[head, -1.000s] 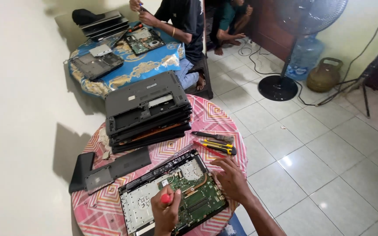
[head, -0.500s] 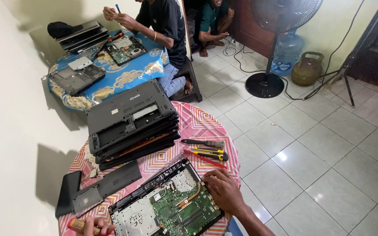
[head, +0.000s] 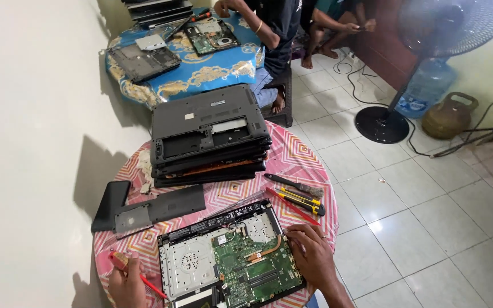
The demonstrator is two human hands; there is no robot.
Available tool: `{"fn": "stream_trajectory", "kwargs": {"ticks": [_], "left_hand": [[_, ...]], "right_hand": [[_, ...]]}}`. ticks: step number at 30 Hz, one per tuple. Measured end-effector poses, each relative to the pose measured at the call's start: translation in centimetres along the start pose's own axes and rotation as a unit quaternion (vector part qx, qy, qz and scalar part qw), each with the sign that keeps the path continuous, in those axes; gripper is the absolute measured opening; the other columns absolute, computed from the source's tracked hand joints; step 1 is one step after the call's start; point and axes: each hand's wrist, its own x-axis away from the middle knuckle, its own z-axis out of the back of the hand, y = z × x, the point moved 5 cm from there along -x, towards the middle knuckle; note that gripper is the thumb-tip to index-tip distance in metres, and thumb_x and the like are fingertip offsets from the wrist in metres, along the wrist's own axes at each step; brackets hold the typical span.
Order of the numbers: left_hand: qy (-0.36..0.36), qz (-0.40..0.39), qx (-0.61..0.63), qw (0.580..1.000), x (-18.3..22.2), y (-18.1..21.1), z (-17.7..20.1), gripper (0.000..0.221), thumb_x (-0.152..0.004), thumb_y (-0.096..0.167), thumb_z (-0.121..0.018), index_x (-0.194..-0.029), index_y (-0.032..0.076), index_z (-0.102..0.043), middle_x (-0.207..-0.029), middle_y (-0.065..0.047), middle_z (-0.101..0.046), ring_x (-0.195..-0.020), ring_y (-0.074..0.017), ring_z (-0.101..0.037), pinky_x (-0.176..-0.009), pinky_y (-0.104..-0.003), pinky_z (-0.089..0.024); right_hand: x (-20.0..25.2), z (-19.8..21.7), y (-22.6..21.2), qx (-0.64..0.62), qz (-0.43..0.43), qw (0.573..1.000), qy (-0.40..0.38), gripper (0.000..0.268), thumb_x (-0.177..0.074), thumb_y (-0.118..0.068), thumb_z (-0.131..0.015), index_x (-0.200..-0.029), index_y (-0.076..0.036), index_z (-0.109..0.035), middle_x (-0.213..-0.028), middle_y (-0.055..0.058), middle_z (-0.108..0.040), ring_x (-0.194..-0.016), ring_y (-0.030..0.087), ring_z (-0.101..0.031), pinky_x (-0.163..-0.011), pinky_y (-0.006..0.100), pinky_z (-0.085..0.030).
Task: Disassembling a laptop by removing internal screws and components using a screwdriver.
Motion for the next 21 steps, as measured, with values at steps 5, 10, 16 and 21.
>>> {"fn": "stream_trajectory", "kwargs": {"ticks": [5, 10, 16, 21], "left_hand": [[0.009, 0.007, -0.052, 0.999, 0.7, -0.2, 0.0, 0.031, -0.109, 0.029, -0.065, -0.095, 0.001, -0.064, -0.075, -0.011, -0.067, -0.055, -0.0266, -0.068, -0.056, -0.04, -0.058], [0.016, 0.002, -0.086, 0.996, 0.9, 0.1, 0.0, 0.037, -0.107, 0.035, -0.064, -0.092, 0.001, -0.067, -0.073, -0.01, -0.067, -0.057, -0.0245, -0.064, -0.058, -0.044, -0.057], [0.035, -0.005, -0.1, 0.994, 1.3, 0.3, 0.2, 0.037, -0.103, 0.034, -0.066, -0.091, -0.002, -0.07, -0.078, -0.013, -0.067, -0.065, -0.0269, -0.063, -0.061, -0.047, -0.054], [0.028, 0.003, -0.086, 0.996, 1.2, -0.3, 0.0, 0.036, -0.105, 0.034, -0.065, -0.096, -0.001, -0.068, -0.078, -0.012, -0.066, -0.06, -0.0255, -0.064, -0.058, -0.045, -0.058]], "right_hand": [[0.3, -0.8, 1.0, 0.005, -0.006, 1.0, -0.008, 0.024, -0.093, -0.017, -0.066, -0.115, -0.015, -0.075, -0.12, -0.002, -0.074, -0.113, 0.026, -0.062, -0.082, 0.044, -0.056], [0.2, -0.7, 0.8, 0.006, -0.008, 1.0, -0.01, 0.024, -0.094, -0.017, -0.065, -0.116, -0.015, -0.074, -0.121, -0.001, -0.074, -0.114, 0.027, -0.061, -0.082, 0.045, -0.055], [0.3, -0.9, 1.2, 0.02, -0.021, 0.999, -0.016, 0.025, -0.095, -0.02, -0.063, -0.117, -0.018, -0.075, -0.122, -0.003, -0.074, -0.116, 0.025, -0.061, -0.085, 0.045, -0.056], [0.1, -0.7, 1.0, 0.014, -0.009, 1.0, -0.013, 0.024, -0.095, -0.017, -0.064, -0.116, -0.016, -0.075, -0.122, -0.002, -0.074, -0.115, 0.025, -0.062, -0.085, 0.044, -0.055]]}}
